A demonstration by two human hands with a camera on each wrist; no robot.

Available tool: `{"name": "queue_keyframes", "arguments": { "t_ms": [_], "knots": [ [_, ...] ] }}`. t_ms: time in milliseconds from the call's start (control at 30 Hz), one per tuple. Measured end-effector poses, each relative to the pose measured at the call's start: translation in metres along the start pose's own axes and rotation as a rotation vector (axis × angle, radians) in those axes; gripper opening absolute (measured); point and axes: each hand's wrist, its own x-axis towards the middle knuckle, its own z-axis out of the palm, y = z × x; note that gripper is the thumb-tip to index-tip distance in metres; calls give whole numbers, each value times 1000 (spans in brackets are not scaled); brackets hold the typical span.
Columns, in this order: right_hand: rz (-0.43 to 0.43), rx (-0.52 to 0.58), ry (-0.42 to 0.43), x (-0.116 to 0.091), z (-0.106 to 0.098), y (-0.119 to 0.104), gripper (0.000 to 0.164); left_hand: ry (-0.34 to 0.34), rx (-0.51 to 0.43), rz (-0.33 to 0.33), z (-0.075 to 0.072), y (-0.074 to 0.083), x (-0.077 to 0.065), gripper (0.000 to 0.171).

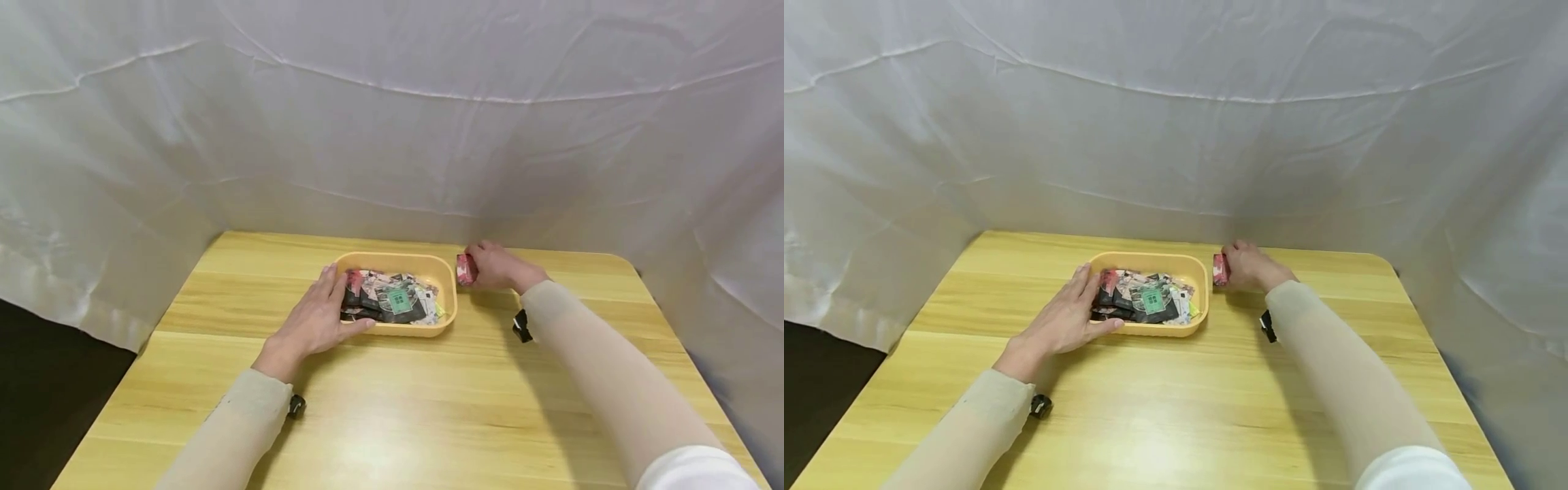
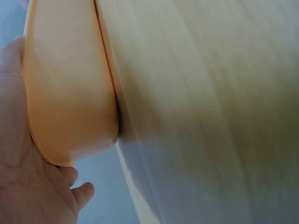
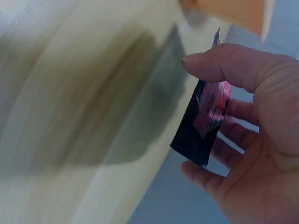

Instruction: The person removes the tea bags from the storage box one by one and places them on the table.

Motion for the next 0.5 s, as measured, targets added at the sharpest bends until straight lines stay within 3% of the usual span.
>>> {"name": "queue_keyframes", "arguments": {
  "t_ms": [233, 500],
  "knots": [
    [1, 81, -99, 19, 12, 2, 89, 14, 0, -16, -3, -5, -4, 126],
    [15, 113, -150, 27, 13, 4, 84, 16, 13, -13, -5, -8, -6, 126]
  ]
}}
